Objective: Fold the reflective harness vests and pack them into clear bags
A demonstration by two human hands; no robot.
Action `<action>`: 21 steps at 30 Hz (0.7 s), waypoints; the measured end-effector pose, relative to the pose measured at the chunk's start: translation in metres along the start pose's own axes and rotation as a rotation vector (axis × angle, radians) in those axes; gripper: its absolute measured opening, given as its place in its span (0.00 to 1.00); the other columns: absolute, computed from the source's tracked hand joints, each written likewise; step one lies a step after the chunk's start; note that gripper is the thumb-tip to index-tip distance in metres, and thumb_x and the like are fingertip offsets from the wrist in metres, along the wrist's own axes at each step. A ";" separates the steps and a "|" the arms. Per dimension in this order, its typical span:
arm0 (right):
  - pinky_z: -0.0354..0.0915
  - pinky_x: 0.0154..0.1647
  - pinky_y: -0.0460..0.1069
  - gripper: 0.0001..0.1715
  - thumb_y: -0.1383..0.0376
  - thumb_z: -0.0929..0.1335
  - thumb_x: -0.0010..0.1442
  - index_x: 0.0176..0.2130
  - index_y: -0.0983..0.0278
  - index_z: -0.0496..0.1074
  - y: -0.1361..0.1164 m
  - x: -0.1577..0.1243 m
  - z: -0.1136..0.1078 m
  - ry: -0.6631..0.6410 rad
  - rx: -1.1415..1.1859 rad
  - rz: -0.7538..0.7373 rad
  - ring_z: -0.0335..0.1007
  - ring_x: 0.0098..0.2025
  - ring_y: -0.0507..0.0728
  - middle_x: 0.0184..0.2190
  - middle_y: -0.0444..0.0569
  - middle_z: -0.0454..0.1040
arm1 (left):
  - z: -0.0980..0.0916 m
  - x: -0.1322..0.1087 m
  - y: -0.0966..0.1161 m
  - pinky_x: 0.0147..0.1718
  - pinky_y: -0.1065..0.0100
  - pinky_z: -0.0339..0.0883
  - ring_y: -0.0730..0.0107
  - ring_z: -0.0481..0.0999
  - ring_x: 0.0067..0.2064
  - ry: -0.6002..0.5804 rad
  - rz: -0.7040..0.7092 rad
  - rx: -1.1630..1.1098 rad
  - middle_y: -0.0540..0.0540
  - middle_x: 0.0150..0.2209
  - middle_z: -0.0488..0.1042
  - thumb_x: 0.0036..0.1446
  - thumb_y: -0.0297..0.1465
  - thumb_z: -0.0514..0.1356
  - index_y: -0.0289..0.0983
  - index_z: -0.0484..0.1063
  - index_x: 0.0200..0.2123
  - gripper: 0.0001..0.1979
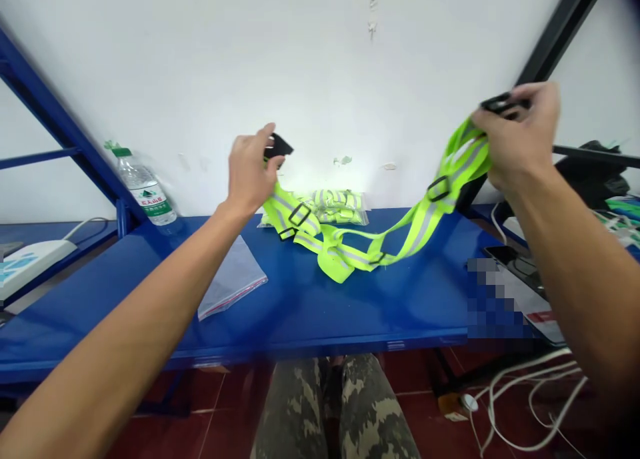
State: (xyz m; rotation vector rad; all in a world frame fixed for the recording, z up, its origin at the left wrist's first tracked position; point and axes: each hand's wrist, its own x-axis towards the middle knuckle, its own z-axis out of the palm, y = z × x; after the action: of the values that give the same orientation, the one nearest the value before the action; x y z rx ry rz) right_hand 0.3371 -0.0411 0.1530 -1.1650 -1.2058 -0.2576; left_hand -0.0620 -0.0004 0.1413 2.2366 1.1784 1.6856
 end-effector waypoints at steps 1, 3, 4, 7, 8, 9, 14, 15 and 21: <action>0.66 0.38 0.53 0.23 0.74 0.69 0.60 0.54 0.68 0.65 -0.018 -0.006 0.006 -0.097 0.162 0.095 0.72 0.38 0.52 0.41 0.54 0.74 | 0.007 0.001 0.006 0.55 0.49 0.61 0.47 0.60 0.62 -0.050 0.030 -0.012 0.43 0.47 0.76 0.46 0.33 0.66 0.46 0.71 0.49 0.24; 0.67 0.36 0.52 0.17 0.73 0.72 0.57 0.47 0.68 0.72 -0.048 -0.019 0.012 -0.397 0.335 0.173 0.71 0.33 0.51 0.35 0.49 0.75 | 0.019 0.003 0.018 0.56 0.49 0.61 0.48 0.63 0.60 -0.120 0.071 -0.007 0.42 0.47 0.76 0.45 0.29 0.66 0.44 0.71 0.50 0.25; 0.67 0.36 0.52 0.15 0.71 0.74 0.55 0.44 0.67 0.74 -0.060 -0.024 0.013 -0.536 0.358 0.172 0.72 0.33 0.51 0.33 0.48 0.75 | 0.024 0.003 0.024 0.56 0.49 0.61 0.48 0.65 0.59 -0.135 0.082 0.008 0.42 0.47 0.76 0.44 0.28 0.66 0.43 0.71 0.49 0.25; 0.70 0.40 0.52 0.12 0.68 0.78 0.49 0.36 0.65 0.78 -0.079 -0.039 0.015 -0.872 0.320 0.097 0.74 0.38 0.54 0.34 0.47 0.77 | 0.034 0.003 0.034 0.56 0.50 0.62 0.48 0.68 0.57 -0.115 0.073 0.044 0.43 0.44 0.77 0.43 0.25 0.66 0.41 0.71 0.47 0.24; 0.71 0.41 0.52 0.12 0.67 0.78 0.47 0.34 0.65 0.78 -0.081 -0.043 0.016 -0.952 0.305 0.087 0.74 0.39 0.55 0.35 0.47 0.78 | 0.036 0.003 0.035 0.55 0.50 0.63 0.48 0.68 0.56 -0.097 0.056 0.037 0.43 0.42 0.77 0.43 0.25 0.66 0.41 0.71 0.46 0.23; 0.72 0.42 0.53 0.12 0.66 0.79 0.47 0.34 0.64 0.79 -0.082 -0.046 0.017 -1.014 0.299 0.089 0.75 0.39 0.55 0.35 0.48 0.78 | 0.038 0.003 0.035 0.54 0.51 0.64 0.48 0.70 0.55 -0.080 0.036 0.019 0.43 0.41 0.77 0.43 0.25 0.66 0.41 0.71 0.45 0.22; 0.73 0.37 0.52 0.14 0.62 0.81 0.42 0.30 0.62 0.79 -0.067 -0.050 0.026 -1.032 0.273 0.138 0.76 0.37 0.57 0.30 0.46 0.78 | 0.043 0.000 0.025 0.45 0.51 0.70 0.53 0.76 0.43 -0.057 -0.129 -0.100 0.45 0.31 0.74 0.42 0.30 0.70 0.37 0.73 0.38 0.17; 0.74 0.35 0.52 0.15 0.62 0.81 0.41 0.30 0.62 0.79 -0.063 -0.049 0.028 -1.002 0.286 0.178 0.75 0.35 0.57 0.28 0.46 0.78 | 0.044 -0.001 0.023 0.43 0.51 0.71 0.54 0.76 0.41 -0.065 -0.182 -0.120 0.45 0.29 0.74 0.40 0.30 0.71 0.37 0.73 0.36 0.17; 0.71 0.30 0.50 0.20 0.58 0.77 0.52 0.43 0.62 0.76 -0.053 -0.045 0.042 -0.777 0.512 0.350 0.71 0.30 0.52 0.28 0.45 0.74 | 0.059 -0.013 0.024 0.33 0.60 0.71 0.61 0.77 0.33 -0.108 -0.429 -0.324 0.46 0.29 0.74 0.41 0.33 0.72 0.37 0.71 0.42 0.23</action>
State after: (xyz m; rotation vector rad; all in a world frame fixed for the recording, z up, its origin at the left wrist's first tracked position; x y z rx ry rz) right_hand 0.2570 -0.0483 0.1418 -1.0093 -1.5688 0.7979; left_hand -0.0010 -0.0044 0.1209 1.7128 1.1570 1.4435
